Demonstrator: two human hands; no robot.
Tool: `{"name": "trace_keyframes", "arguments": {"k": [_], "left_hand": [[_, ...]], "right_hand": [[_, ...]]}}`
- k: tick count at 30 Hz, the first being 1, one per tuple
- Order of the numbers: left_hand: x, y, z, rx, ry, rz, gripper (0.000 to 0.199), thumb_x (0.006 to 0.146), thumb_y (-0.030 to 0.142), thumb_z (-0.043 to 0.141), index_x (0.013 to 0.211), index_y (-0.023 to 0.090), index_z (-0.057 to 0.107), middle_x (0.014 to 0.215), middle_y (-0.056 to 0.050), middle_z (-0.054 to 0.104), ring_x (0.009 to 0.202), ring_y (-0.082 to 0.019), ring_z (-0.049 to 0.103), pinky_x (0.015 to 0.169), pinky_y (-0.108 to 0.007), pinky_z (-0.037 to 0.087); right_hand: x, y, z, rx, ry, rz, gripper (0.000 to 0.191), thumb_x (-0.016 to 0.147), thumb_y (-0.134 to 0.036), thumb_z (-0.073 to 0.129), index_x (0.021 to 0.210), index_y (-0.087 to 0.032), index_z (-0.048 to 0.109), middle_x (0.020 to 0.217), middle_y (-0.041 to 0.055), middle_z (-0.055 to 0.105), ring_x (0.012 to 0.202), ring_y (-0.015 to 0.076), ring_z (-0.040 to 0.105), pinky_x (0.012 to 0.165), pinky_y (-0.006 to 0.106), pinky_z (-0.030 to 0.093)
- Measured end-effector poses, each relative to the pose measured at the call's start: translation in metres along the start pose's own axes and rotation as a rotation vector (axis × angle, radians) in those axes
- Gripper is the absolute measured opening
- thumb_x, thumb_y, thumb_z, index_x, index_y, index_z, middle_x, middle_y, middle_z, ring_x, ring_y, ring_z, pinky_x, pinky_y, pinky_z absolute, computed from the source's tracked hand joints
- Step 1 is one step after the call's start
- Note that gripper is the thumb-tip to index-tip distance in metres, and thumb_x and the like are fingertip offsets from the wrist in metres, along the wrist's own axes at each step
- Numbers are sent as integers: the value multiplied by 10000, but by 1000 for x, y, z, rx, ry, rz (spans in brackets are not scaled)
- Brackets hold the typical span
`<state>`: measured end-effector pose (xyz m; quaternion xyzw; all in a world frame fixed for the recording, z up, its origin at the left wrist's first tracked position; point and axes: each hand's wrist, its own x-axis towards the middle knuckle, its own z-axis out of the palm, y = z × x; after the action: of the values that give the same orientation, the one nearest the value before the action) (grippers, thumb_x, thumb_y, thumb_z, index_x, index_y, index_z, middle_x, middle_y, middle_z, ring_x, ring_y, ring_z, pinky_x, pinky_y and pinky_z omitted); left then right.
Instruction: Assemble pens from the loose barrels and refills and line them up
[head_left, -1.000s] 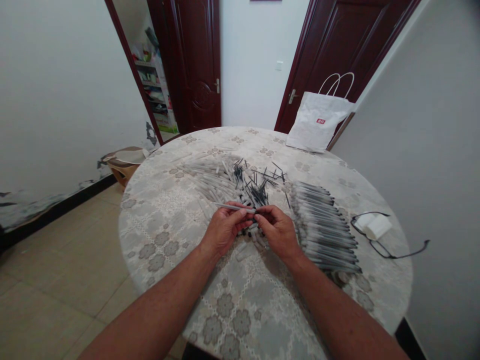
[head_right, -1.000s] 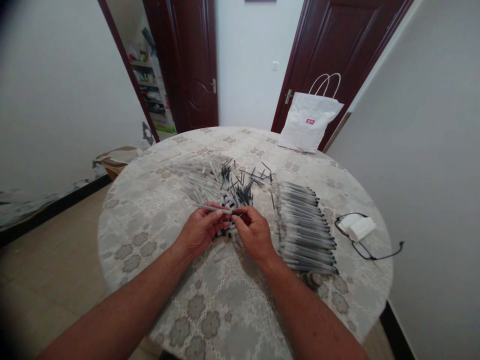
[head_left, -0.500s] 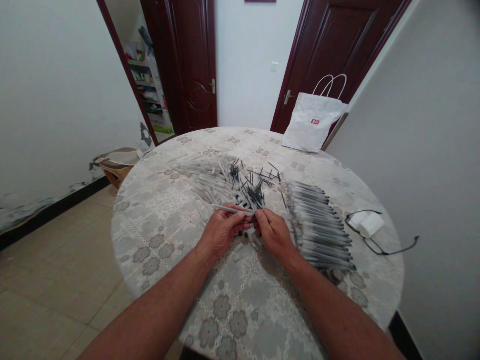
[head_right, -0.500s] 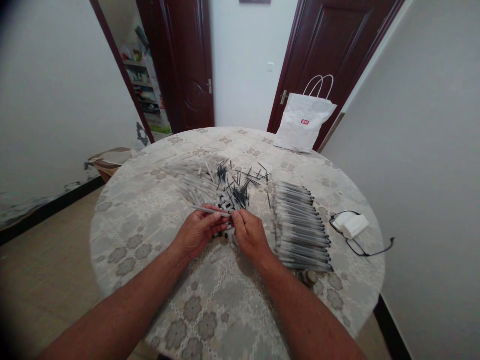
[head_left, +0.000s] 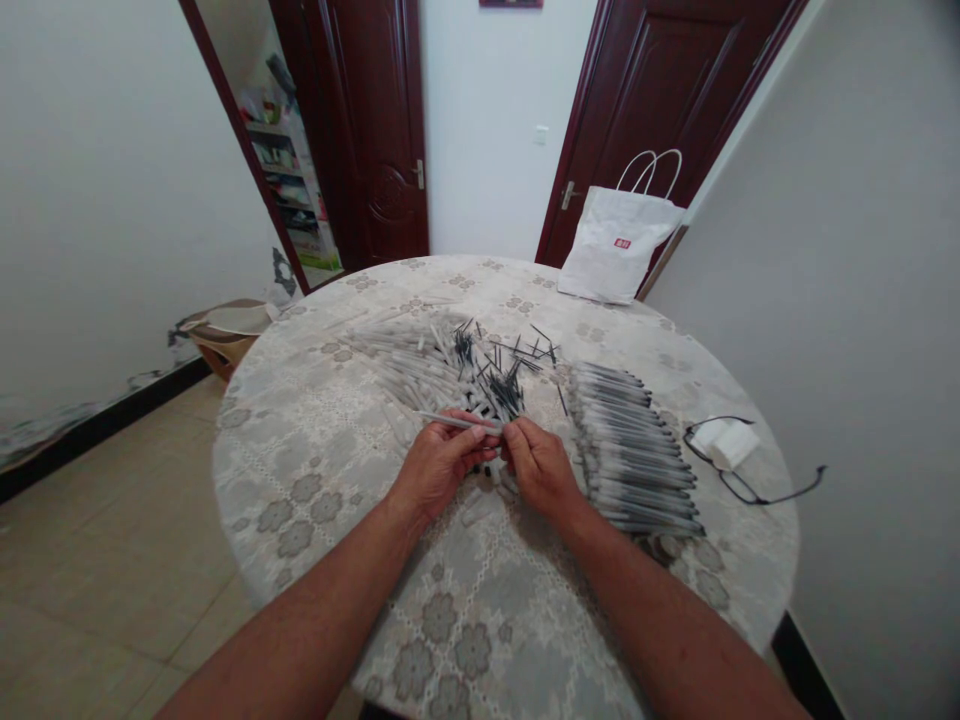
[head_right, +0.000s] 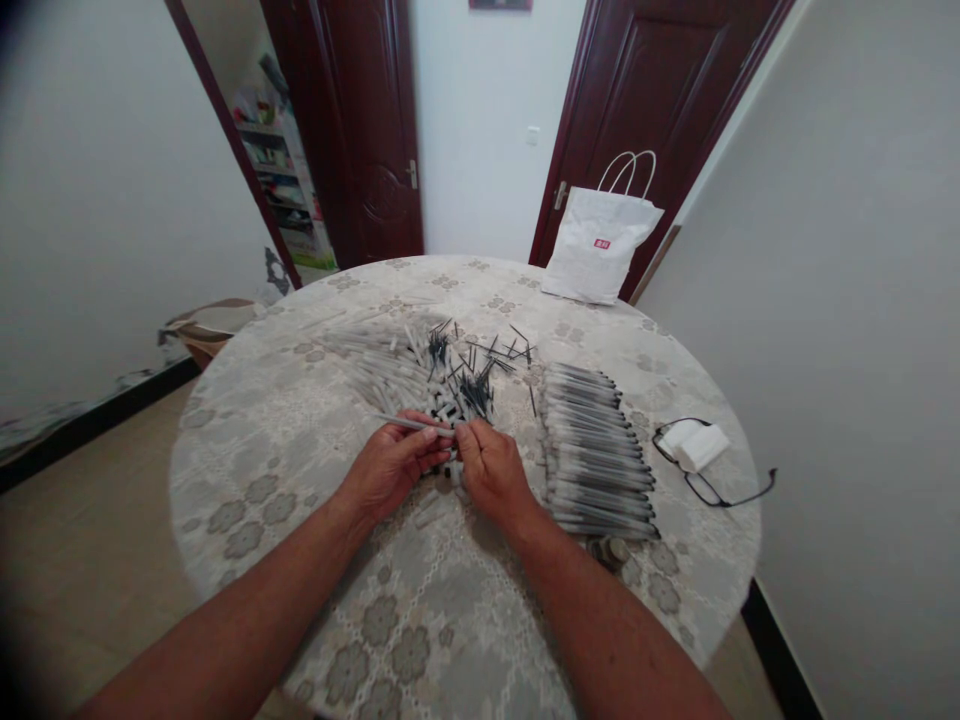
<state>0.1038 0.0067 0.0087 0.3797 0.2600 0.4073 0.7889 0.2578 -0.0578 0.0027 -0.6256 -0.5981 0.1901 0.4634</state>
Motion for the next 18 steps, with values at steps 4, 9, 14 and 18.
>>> {"name": "trace_keyframes", "arguments": {"k": [4,9,14,18], "left_hand": [[1,0,-1,-2,20,15,265,761,234,836,927,135,656,916,-89,761,811,-171,732,755,-290,605],[1,0,-1,-8,22,27,250,764,221,828,921,135,653,907,-82,758,817,-174,733,765,-296,602],[0,-1,0,-1,29,16,256,765,227,828,932,140,655,902,-80,758,801,-169,730,772,-308,604],[0,0,0,-6,53,18,247,762,222,826,931,142,664,908,-75,757,803,-168,729,749,-292,601]], "right_hand": [[-1,-3,-1,45,37,-31,243,1008,-421,477,1002,-215,607,812,1,644,706,150,589,654,256,431],[-2,-6,-1,-2,51,-59,162,973,-353,528,1000,-213,606,841,6,649,729,152,587,663,258,424],[0,-1,1,-22,8,-20,351,1038,-415,408,783,-222,555,681,-11,577,635,148,531,594,257,377],[-1,0,1,49,33,-14,295,1035,-414,416,888,-221,584,765,0,626,679,152,566,626,255,413]]}}
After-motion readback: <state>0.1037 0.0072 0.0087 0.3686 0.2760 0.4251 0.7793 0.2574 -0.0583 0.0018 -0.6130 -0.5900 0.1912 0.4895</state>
